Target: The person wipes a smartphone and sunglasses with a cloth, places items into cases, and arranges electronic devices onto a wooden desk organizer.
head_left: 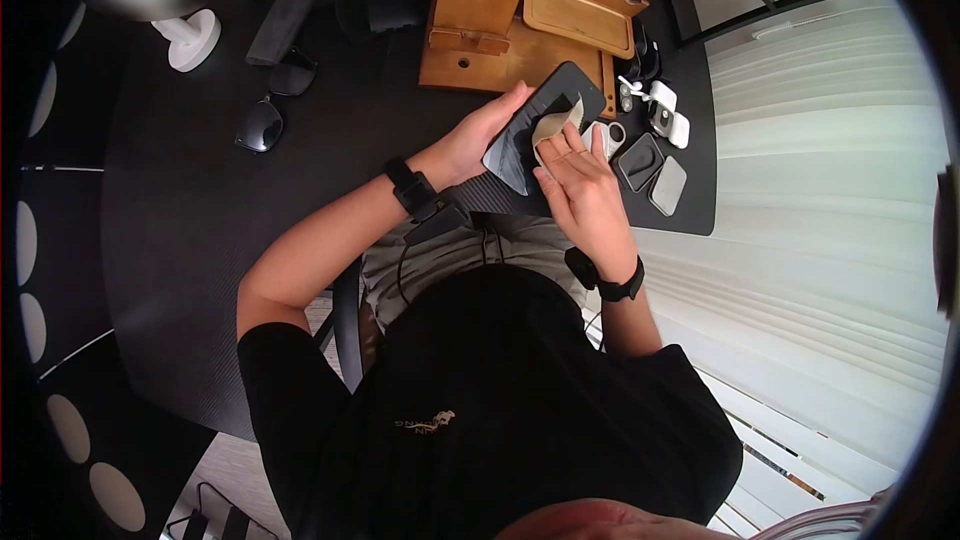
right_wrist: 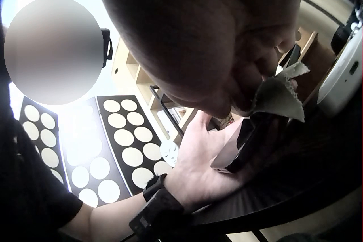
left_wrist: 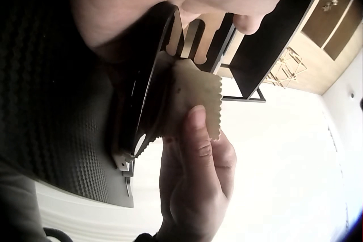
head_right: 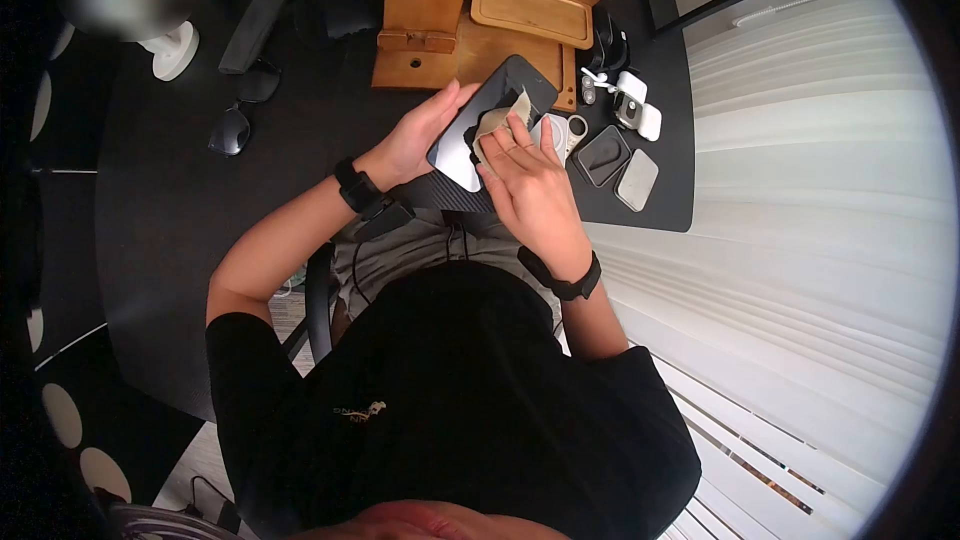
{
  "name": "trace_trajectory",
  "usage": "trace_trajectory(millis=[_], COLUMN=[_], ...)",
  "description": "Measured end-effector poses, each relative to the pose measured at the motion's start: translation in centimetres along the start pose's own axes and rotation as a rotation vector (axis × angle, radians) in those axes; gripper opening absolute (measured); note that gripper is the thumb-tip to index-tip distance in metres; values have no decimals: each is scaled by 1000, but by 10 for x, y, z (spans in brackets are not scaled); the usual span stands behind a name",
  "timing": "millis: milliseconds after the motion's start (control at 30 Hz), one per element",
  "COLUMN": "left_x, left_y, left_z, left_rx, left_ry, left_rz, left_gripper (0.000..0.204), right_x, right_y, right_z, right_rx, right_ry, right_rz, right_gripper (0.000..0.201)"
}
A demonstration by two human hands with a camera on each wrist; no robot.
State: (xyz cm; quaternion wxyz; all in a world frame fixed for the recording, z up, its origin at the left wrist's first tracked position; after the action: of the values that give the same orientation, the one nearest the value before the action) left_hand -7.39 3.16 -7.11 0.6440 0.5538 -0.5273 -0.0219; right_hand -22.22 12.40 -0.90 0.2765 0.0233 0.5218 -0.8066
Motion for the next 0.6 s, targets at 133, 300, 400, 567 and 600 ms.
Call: trace_trajectory(millis=[133,300,400,567,600], left_x=[0,4,-1,0,0], left_y=[0,2,-2,0,0], left_z=[0,-1,0,1,0], left_rx=[4,37,15,13,7], left_ry=[10,-1,-9,34,24], left_rz=[6,24,-12,-47,-43], left_gripper=[68,68,68,61,61], right_x=[1,3,4,2,1], right_y=[1,1,2,-1,-2], right_z=[0,1,1,2,2], right_rx=[7,-2,-1,-1,-6], right_ry=[6,0,1,23,20], right_rz=[18,13,16,30,35], right_gripper=[33,33,33,33,32])
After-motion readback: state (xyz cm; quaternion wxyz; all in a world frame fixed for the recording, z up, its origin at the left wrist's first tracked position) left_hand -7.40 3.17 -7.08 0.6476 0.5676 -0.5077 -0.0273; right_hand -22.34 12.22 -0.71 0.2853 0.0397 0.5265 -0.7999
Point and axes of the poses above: each hand's wrist, its own z-axis towards the middle knuckle, its own y-axis out of the palm, x = y × z, the point moved 2 cm from there along z, towards the middle knuckle, and after that the axes turned 12 degrees about x, right-handed, at the moved point
